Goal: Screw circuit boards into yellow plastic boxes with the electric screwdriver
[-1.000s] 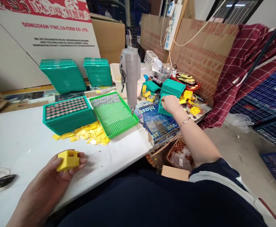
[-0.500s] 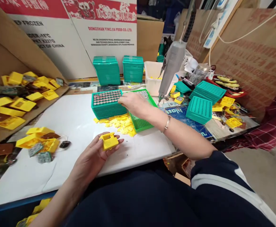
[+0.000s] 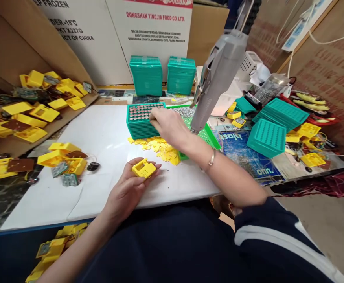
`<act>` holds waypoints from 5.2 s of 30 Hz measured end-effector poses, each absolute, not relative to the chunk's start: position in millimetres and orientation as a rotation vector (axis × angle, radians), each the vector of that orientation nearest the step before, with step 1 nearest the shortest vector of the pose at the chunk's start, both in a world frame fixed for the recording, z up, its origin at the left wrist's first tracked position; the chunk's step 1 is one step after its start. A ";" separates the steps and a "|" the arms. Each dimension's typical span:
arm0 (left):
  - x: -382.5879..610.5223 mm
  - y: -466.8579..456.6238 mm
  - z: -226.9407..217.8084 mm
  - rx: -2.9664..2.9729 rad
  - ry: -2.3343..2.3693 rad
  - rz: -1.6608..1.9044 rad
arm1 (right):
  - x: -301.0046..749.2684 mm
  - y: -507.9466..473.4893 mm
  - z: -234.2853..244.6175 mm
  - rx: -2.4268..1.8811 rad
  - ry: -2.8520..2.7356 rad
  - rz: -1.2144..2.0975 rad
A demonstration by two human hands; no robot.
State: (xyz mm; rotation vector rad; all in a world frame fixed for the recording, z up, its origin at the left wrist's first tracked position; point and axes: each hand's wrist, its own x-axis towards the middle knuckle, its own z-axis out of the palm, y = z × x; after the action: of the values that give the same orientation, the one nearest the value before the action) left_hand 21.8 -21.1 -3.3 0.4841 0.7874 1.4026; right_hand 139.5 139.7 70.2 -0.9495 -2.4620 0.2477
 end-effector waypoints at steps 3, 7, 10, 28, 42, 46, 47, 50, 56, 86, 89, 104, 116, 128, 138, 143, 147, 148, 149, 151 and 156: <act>26.8 -22.6 -6.3 0.529 0.805 1.465 | 146.8 89.5 46.9 -0.813 -2.161 0.846; 35.6 -23.5 -6.7 0.616 0.861 1.477 | 149.0 48.4 15.7 -0.795 -2.009 1.042; 40.0 -23.0 -6.9 0.645 0.870 1.461 | 149.4 44.7 6.6 -0.803 -1.987 0.975; 24.5 -12.1 -0.8 0.564 0.936 1.346 | 160.5 124.5 54.3 -0.852 -2.200 0.671; 22.0 -13.2 -4.0 0.547 0.917 1.462 | 138.2 144.9 71.2 -0.951 -2.374 0.641; 24.0 -13.5 -7.1 0.604 0.897 1.509 | 149.2 96.6 45.4 -0.734 -2.240 1.289; 24.5 -13.7 -8.8 0.632 0.903 1.515 | 150.2 88.9 38.5 -0.704 -2.232 1.321; 24.8 -15.0 -15.1 0.732 0.967 1.510 | 150.5 77.6 23.8 -0.667 -2.264 1.233; 22.0 -18.9 -20.6 0.976 1.222 1.468 | 149.3 72.9 18.8 -0.691 -2.338 0.913; 22.4 -21.0 -18.5 1.207 1.231 1.449 | 148.5 60.2 9.8 -0.600 -2.240 0.873; 20.6 -21.3 -21.1 1.147 1.225 1.400 | 149.0 69.8 16.1 -0.903 -2.238 1.020; -12.2 -28.4 -8.9 0.607 0.983 1.367 | 96.8 125.1 41.3 -1.071 -2.853 0.149; -9.7 -26.7 -6.6 0.625 0.990 1.441 | 121.8 108.1 39.3 -0.889 -2.720 0.439; 10.0 -16.9 2.0 0.671 0.902 1.300 | 182.3 69.9 18.4 -0.129 -2.558 0.117; 23.3 -17.4 -7.7 0.977 1.025 1.237 | 184.2 58.6 22.5 -0.777 -2.159 1.048; 22.1 -19.2 -5.9 1.142 1.111 1.203 | 180.6 57.5 27.5 -0.842 -2.117 1.225; 21.9 -18.9 -6.4 1.144 1.093 1.184 | 180.1 59.9 34.6 -0.818 -2.137 1.302; 22.1 -18.6 -6.4 1.144 1.082 1.182 | 179.9 60.1 35.1 -0.816 -2.148 1.307; 22.3 -18.4 -6.2 1.147 1.074 1.184 | 179.7 60.1 35.2 -0.815 -2.159 1.310; 22.5 -18.1 -5.6 1.158 1.066 1.203 | 178.7 59.8 34.8 -0.821 -2.178 1.307; 21.1 -20.5 -6.2 1.163 1.091 1.188 | 176.6 64.3 41.0 -0.935 -2.310 1.172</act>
State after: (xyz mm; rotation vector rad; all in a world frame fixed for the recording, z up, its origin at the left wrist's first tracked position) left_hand 21.1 -20.5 -6.2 1.1632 1.0909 1.1876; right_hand 176.6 64.3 41.0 -0.9347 -2.3097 1.1723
